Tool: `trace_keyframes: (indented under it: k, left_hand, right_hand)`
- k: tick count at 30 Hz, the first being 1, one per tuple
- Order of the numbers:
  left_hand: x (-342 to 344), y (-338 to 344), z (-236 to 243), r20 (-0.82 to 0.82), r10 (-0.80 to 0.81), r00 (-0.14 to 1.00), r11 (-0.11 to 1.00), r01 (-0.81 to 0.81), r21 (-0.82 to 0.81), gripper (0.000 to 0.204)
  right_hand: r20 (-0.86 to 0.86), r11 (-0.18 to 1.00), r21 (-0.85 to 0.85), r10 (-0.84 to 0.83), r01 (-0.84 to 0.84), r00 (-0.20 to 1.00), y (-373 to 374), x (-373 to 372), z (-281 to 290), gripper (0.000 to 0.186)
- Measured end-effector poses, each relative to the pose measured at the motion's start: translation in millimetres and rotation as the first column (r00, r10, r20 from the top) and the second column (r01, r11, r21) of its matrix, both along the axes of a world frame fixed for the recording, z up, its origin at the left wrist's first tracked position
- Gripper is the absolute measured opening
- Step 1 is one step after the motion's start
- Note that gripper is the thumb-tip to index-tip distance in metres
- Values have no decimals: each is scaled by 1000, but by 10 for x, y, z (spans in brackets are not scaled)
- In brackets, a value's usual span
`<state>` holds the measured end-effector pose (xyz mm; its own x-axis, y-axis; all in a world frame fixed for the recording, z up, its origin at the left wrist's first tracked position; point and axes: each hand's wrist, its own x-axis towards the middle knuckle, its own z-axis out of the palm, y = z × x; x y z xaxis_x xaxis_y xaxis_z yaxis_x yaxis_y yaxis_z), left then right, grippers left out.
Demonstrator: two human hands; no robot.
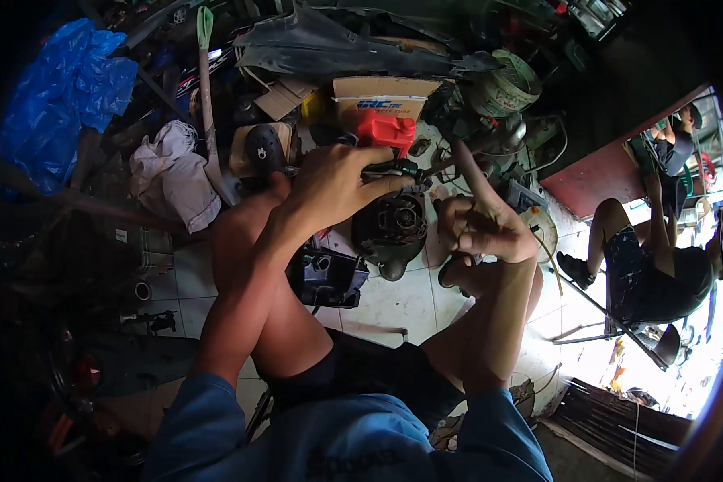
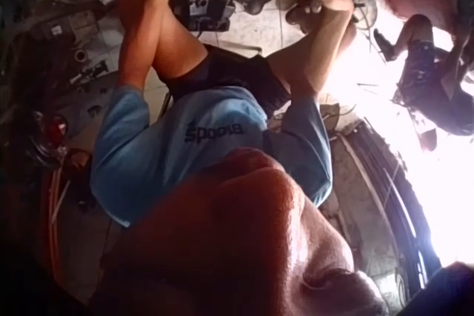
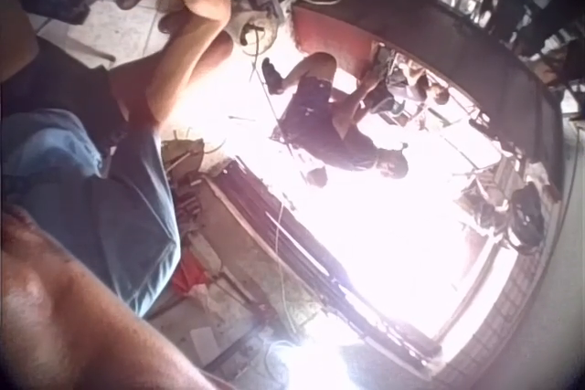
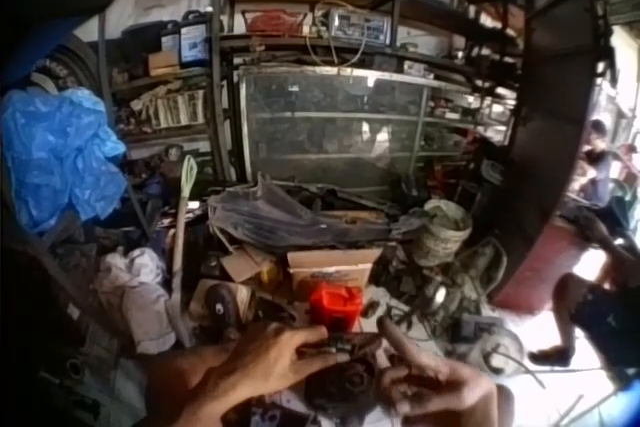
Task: Repairing or assembling motorcycle engine components using tools.
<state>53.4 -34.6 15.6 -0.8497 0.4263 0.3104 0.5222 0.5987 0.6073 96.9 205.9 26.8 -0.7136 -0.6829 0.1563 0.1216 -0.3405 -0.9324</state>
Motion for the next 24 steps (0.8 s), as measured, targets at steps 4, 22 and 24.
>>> trace_keyframes:
  k: [4, 22, 24]
  left_hand:
    - [34, 24, -17, 4, -52, 999, 998, 52, 26, 38]
    - [-43, 84, 9, 55, 38, 998, 991, -45, 124, 44]
    - [-69, 61, -56, -20, 101, 995, 990, -98, 102, 43]
  right_hand:
    - [109, 970, 190, -174, 152, 979, 38, -92, 84, 88]
    - [-69, 880, 454, 186, -135, 980, 38, -116, -215, 39]
    - [275, 966, 225, 62, -127, 959, -50, -83, -278, 29]
